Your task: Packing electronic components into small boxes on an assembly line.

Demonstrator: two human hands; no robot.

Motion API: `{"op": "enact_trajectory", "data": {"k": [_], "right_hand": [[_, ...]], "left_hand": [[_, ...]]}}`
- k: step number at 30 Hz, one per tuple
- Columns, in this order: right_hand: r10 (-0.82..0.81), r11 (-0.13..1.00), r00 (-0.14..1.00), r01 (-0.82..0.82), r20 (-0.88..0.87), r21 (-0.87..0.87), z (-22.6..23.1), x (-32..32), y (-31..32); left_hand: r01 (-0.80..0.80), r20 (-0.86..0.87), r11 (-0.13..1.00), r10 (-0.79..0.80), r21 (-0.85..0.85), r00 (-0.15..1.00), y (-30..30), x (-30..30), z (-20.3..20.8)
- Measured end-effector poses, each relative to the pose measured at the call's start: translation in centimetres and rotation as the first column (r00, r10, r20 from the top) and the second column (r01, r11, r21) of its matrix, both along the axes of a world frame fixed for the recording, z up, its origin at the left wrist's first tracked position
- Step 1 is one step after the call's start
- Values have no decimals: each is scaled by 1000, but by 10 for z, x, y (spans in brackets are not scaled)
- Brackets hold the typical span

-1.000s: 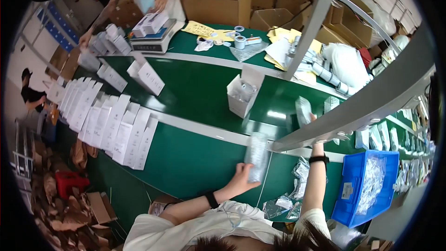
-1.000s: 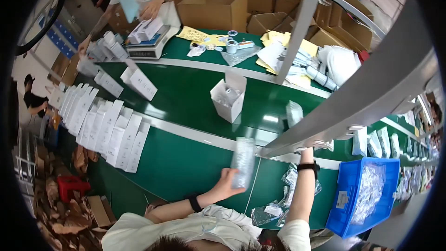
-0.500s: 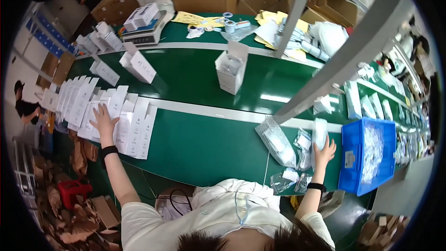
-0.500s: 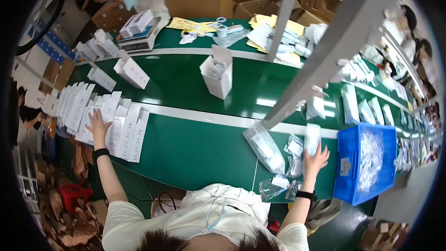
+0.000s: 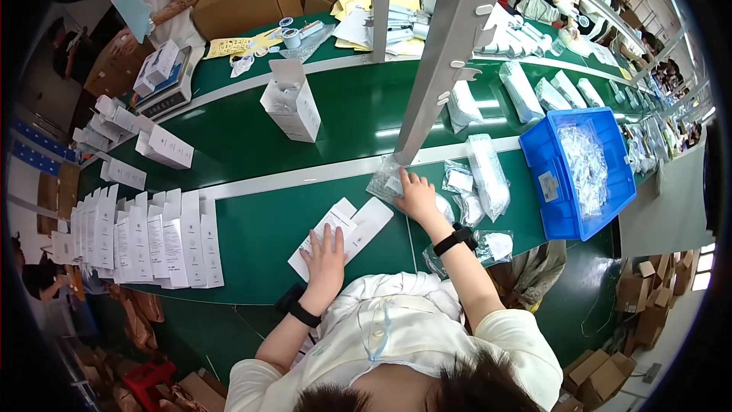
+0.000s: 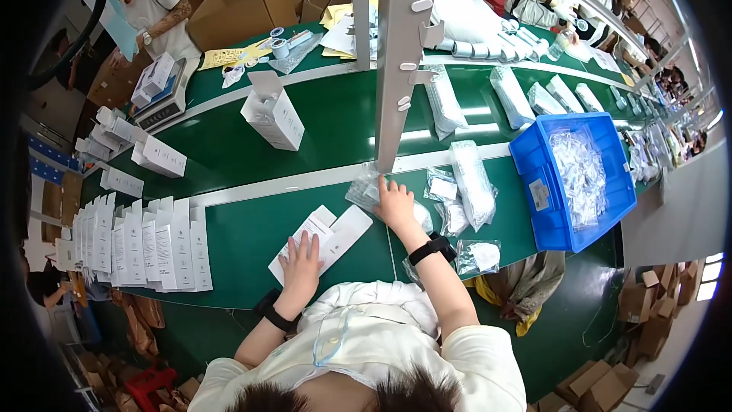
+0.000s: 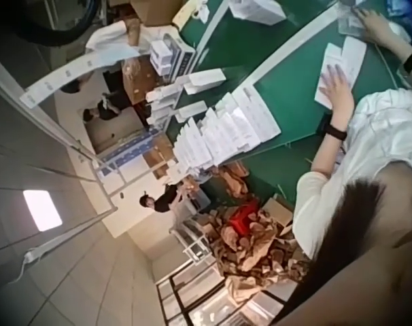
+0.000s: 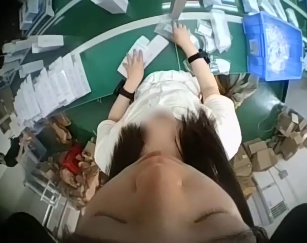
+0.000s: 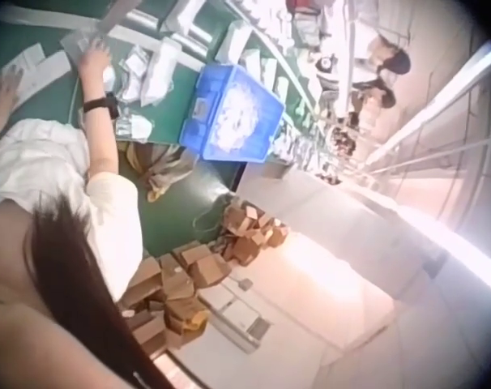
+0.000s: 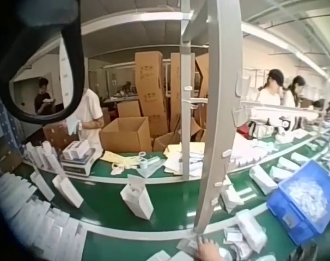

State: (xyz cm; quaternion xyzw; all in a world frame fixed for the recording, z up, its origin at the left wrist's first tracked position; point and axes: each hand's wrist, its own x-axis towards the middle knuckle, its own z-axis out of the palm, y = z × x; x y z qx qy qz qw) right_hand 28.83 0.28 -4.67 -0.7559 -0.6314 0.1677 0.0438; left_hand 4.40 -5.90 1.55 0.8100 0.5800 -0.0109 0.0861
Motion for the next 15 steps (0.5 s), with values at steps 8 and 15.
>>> {"op": "enact_trajectory", "data": {"k": [8, 15], "right_hand": [[34, 997, 923, -57, -384, -49, 19, 28, 0], [109, 888, 35, 446, -993, 113, 66, 41, -28]], "left_hand": [[242, 465, 912, -65, -331, 883, 75, 2, -30], [535, 795, 626, 250, -568, 553, 85, 6, -42]]}}
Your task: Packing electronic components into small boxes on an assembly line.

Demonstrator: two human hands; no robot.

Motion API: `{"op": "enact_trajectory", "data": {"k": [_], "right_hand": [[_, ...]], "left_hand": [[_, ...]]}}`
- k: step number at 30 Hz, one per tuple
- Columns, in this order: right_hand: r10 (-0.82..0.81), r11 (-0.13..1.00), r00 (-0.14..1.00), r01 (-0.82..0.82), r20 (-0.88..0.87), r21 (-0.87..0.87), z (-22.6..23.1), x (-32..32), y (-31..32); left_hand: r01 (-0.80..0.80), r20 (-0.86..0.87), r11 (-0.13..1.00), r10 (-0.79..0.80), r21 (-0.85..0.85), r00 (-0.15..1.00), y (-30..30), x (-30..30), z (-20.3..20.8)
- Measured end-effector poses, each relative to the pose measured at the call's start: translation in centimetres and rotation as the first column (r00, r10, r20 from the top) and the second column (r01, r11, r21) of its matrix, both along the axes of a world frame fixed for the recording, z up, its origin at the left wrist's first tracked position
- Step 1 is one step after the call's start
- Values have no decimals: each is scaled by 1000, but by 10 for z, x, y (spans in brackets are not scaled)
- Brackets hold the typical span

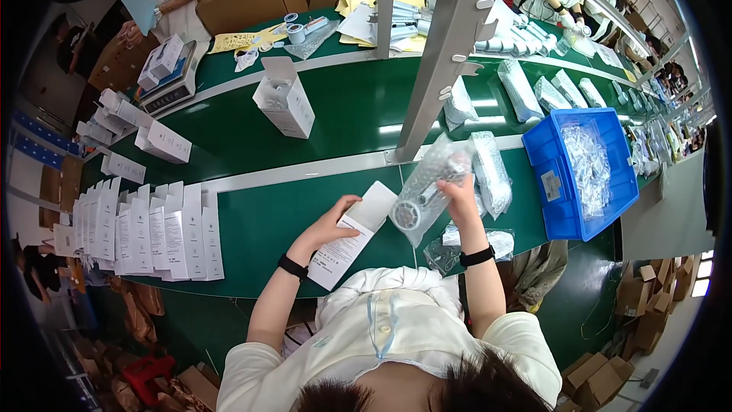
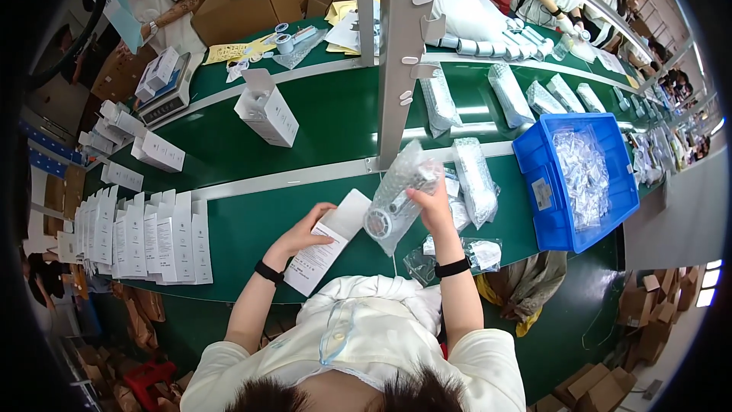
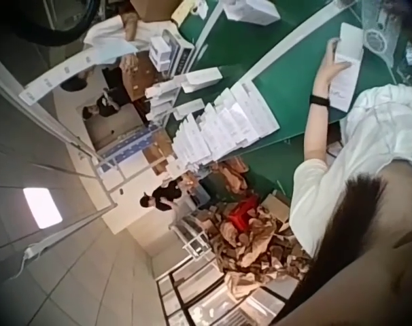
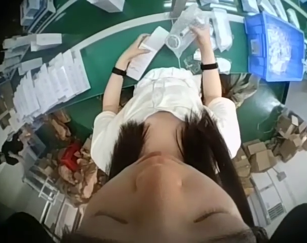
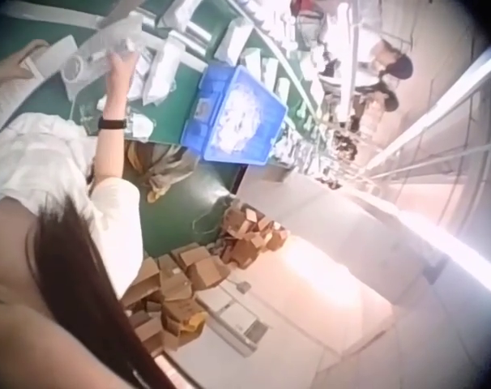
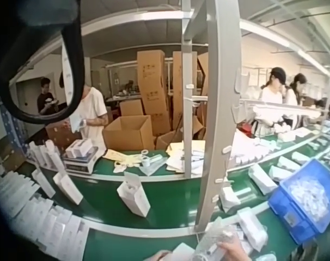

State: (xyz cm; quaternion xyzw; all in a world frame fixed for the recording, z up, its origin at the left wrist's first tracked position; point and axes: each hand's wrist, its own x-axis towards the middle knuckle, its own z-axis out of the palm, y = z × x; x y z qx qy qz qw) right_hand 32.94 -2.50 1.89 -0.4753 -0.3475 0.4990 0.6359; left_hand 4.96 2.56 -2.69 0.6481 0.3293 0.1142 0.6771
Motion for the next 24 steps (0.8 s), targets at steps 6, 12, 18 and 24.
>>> {"op": "enact_trajectory", "data": {"k": [6, 12, 18, 24], "right_hand": [[-245, 948, 724, 317, -645, -5, 43, -42, 10], [-607, 782, 795, 598, -6, 175, 44, -80, 25], [-462, 881, 560, 203, 688, 426, 72, -82, 21], [-32, 980, 656, 168, 754, -104, 92, -68, 34]], "left_hand": [[-183, -18, 935, 198, 303, 980, -14, 26, 67], [-432, -5, 710, 523, 557, 853, -38, 52, 63], [-541, 244, 373, 605, 753, 757, -36, 71, 41], [-501, 352, 234, 474, 833, 807, -28, 78, 39]]}}
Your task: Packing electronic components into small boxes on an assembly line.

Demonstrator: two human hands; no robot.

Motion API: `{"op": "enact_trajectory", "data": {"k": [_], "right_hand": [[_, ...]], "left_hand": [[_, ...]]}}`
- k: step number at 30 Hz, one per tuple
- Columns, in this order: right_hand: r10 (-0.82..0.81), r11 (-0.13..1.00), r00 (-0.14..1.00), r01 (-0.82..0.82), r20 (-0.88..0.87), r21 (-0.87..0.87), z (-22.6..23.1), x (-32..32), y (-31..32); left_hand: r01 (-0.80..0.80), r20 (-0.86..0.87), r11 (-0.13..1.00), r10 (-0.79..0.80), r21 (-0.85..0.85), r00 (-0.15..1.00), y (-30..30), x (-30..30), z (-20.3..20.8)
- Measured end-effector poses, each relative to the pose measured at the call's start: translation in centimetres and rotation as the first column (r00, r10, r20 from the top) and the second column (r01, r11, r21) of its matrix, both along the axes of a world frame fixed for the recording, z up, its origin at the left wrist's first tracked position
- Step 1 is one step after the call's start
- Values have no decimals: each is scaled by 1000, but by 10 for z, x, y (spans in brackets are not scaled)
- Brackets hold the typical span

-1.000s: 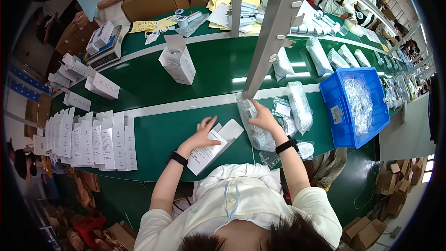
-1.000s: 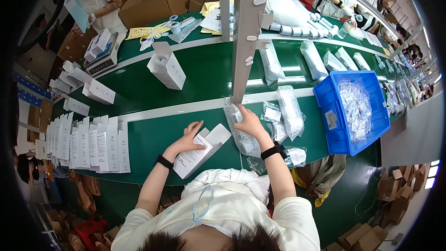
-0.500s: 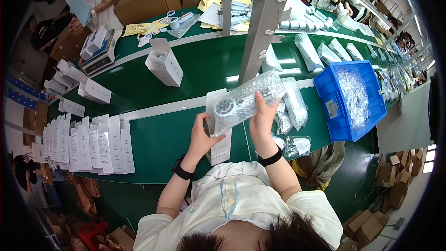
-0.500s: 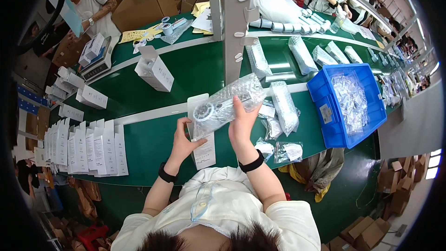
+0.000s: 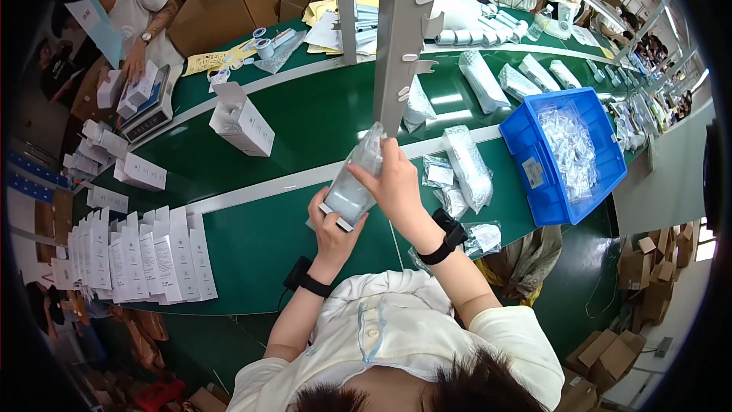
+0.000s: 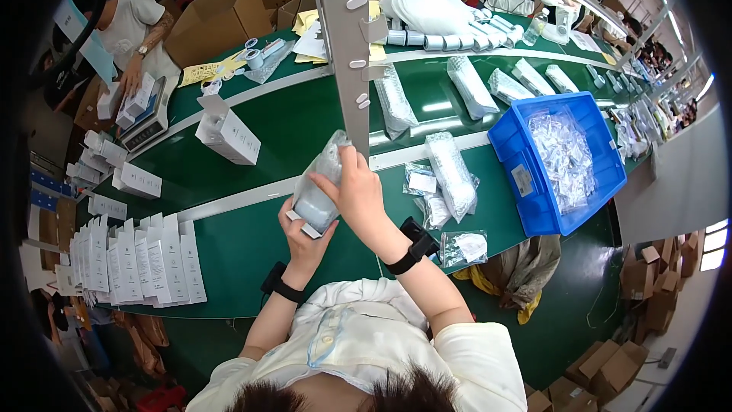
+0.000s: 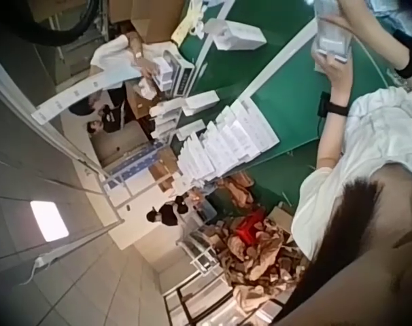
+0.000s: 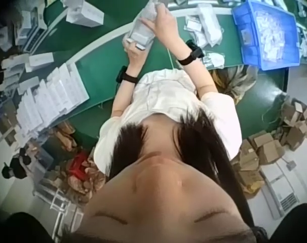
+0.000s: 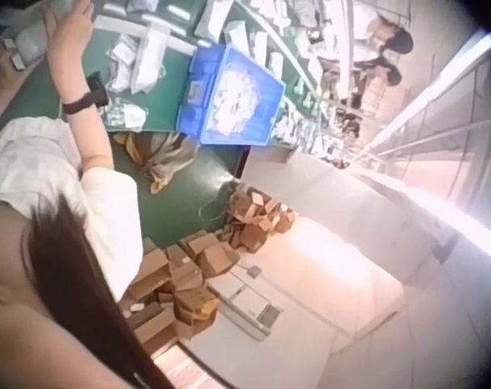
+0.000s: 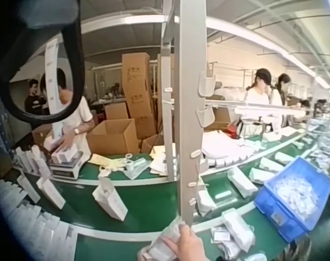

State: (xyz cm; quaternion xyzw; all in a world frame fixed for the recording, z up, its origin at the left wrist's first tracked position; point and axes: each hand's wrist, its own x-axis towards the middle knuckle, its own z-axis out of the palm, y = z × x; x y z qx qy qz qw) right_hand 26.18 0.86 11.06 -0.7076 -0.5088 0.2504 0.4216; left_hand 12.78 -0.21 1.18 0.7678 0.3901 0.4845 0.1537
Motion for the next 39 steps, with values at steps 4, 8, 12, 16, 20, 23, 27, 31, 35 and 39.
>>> {"op": "enact_trajectory", "data": {"k": [4, 8, 12, 16, 20, 23, 27, 31, 35, 39], "right_hand": [[191, 863, 906, -339, 377, 376, -25, -3, -4], [-103, 926, 975, 23, 194, 376, -82, 53, 1], [-122, 991, 655, 117, 746, 59, -161, 128, -5], [174, 956, 646, 69, 743, -285, -183, 153, -20], [116, 991, 843, -63, 525, -117, -142, 140, -14], [107, 977, 993, -97, -42, 188, -57, 85, -14], [479, 852, 787, -312, -388, 420, -15, 9, -6], [720, 563, 674, -706, 164, 429, -36, -20, 18], [664, 424, 485, -871, 569, 247, -44, -36, 21], [655, 448, 289, -892, 699, -52, -38, -39, 7]], "left_hand": [[7, 81, 999, -11, 41, 997, 21, 5, -3], [-2, 198, 991, 28, -133, 980, 32, -27, -16], [0, 123, 970, 31, -244, 992, 15, -49, 4], [-10, -5, 948, 8, -319, 1000, 10, -52, 37], [-99, -95, 927, 69, -363, 993, 15, -57, 39], [-168, -127, 911, 129, -377, 984, 20, -60, 46], [-198, -10, 830, 226, -522, 974, 38, -63, 43], [-182, 87, 806, 277, -563, 957, 45, -63, 34], [-164, 110, 748, 302, -643, 947, 47, -70, 23], [77, 322, 779, 165, -622, 932, 41, -94, 9]]}}
